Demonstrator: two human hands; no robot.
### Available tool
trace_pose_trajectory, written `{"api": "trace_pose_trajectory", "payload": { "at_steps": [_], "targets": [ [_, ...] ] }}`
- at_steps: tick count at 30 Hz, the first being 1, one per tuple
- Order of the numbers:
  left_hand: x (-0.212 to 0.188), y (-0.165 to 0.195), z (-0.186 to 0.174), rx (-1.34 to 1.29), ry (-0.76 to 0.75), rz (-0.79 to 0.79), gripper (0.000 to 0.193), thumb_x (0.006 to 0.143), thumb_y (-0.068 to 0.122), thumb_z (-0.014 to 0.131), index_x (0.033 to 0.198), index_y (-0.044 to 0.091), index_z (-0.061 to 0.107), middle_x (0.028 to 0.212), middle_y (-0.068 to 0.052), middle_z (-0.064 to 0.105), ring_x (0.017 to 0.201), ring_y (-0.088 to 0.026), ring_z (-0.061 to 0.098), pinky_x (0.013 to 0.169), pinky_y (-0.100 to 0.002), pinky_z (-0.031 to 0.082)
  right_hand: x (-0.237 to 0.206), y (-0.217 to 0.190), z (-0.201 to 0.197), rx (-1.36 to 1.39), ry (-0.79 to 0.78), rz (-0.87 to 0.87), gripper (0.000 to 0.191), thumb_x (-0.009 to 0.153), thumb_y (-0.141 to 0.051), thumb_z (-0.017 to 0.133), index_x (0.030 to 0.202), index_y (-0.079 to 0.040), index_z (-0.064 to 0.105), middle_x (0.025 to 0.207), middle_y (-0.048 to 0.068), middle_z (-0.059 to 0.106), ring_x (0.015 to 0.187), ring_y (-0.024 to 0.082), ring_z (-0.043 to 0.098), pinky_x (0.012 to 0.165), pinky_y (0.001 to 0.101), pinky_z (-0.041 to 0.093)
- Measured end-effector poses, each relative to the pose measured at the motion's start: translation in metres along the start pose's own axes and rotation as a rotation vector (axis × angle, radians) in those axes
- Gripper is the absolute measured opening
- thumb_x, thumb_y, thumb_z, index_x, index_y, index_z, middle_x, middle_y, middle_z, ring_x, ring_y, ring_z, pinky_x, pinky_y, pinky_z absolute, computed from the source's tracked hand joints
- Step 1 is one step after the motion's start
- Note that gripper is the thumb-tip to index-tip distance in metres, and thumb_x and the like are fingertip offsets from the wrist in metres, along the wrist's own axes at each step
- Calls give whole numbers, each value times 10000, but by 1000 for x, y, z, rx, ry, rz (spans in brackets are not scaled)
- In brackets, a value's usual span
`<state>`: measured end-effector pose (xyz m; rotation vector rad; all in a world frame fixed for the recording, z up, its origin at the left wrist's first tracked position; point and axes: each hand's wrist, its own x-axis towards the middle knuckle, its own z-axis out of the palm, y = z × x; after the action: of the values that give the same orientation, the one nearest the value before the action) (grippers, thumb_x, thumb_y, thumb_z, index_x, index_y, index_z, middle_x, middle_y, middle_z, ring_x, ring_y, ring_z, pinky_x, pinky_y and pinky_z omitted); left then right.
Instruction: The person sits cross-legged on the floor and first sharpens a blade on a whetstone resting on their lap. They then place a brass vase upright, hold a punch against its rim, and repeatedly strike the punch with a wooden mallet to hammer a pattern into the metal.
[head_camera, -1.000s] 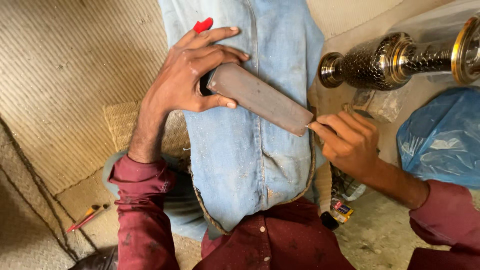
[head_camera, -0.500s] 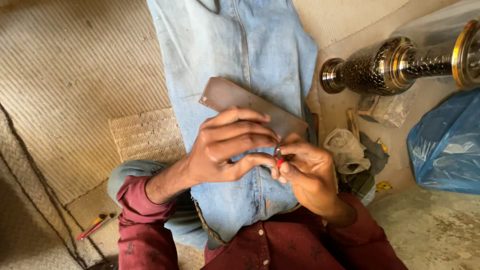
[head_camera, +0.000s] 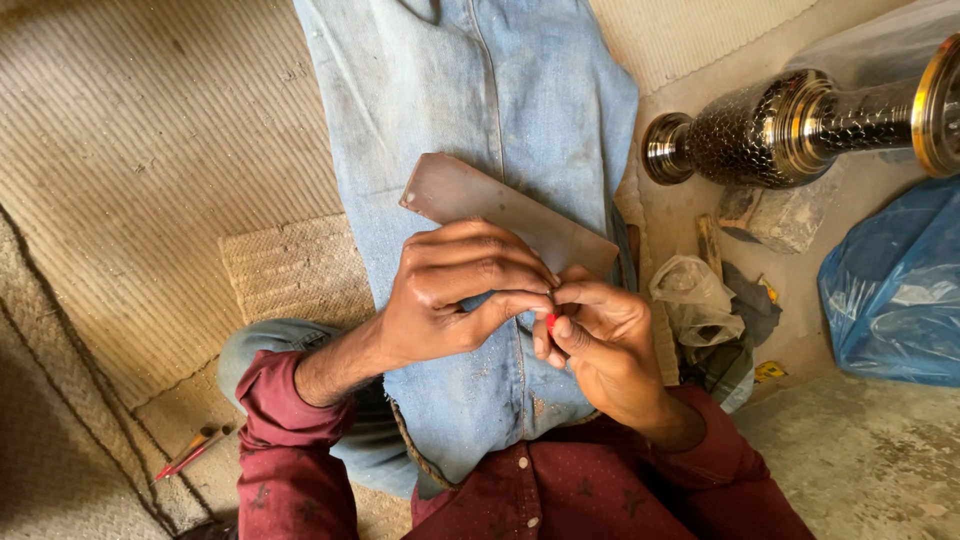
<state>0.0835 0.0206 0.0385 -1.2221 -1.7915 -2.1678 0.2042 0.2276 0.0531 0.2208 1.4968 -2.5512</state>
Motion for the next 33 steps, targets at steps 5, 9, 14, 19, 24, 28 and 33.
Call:
{"api": "trace_pose_trajectory", "payload": {
  "at_steps": [5, 9, 14, 19, 24, 28, 33],
  "targets": [
    [0, 1, 1, 1, 5, -4, 109, 924, 102, 810, 1009, 58, 756, 993, -48, 755, 975, -235, 736, 871, -361, 594, 2, 0, 0, -11, -29, -9, 219, 1037, 14, 654, 1253, 27, 682, 1060, 138, 611, 840, 238, 660, 644, 321, 471],
    [0, 1, 1, 4, 0, -6, 110, 919, 96, 811, 1009, 61, 758, 993, -46, 756, 975, -234, 737, 867, -362, 594, 1, 0, 0, 25, -39, -11, 217, 1049, -4, 642, 1262, 15, 677, 1066, 137, 605, 837, 247, 666, 654, 332, 481],
    [-1, 1, 2, 8, 11, -6, 95, 926, 88, 801, 1008, 63, 759, 991, -48, 752, 979, -236, 734, 875, -364, 598, 1, 4, 0, 28, -35, -9, 204, 1068, -26, 627, 1264, 11, 669, 1035, 128, 593, 825, 249, 666, 652, 335, 481],
    [-2, 1, 3, 15, 7, -12, 79, 933, 83, 791, 1000, 62, 756, 990, -48, 751, 981, -236, 737, 879, -365, 601, 1, 9, -2, 24, -30, -4, 184, 1078, -48, 607, 1244, 5, 666, 1021, 120, 581, 803, 244, 666, 632, 325, 484],
    [0, 7, 7, 19, 0, -51, 84, 926, 82, 795, 983, 53, 742, 985, -60, 744, 986, -257, 737, 907, -383, 596, -4, 12, -7, 87, -37, 18, 180, 1082, -59, 594, 1240, 0, 656, 1044, 131, 607, 778, 240, 670, 596, 321, 483],
    [0, 16, 14, 21, -35, -114, 116, 892, 75, 817, 955, 31, 731, 978, -84, 739, 977, -266, 734, 896, -382, 591, -14, 12, -14, 70, 35, 111, 200, 1050, -59, 571, 1219, 23, 639, 1025, 172, 674, 720, 231, 678, 543, 316, 476],
    [-9, 31, 29, 20, -98, -233, 120, 847, 40, 821, 898, 25, 714, 974, -70, 744, 1002, -253, 730, 902, -381, 584, -34, 9, -29, -34, -94, 245, 245, 1122, -138, 522, 1227, 45, 645, 1009, 146, 681, 681, 170, 672, 517, 254, 440]
  ]
}}
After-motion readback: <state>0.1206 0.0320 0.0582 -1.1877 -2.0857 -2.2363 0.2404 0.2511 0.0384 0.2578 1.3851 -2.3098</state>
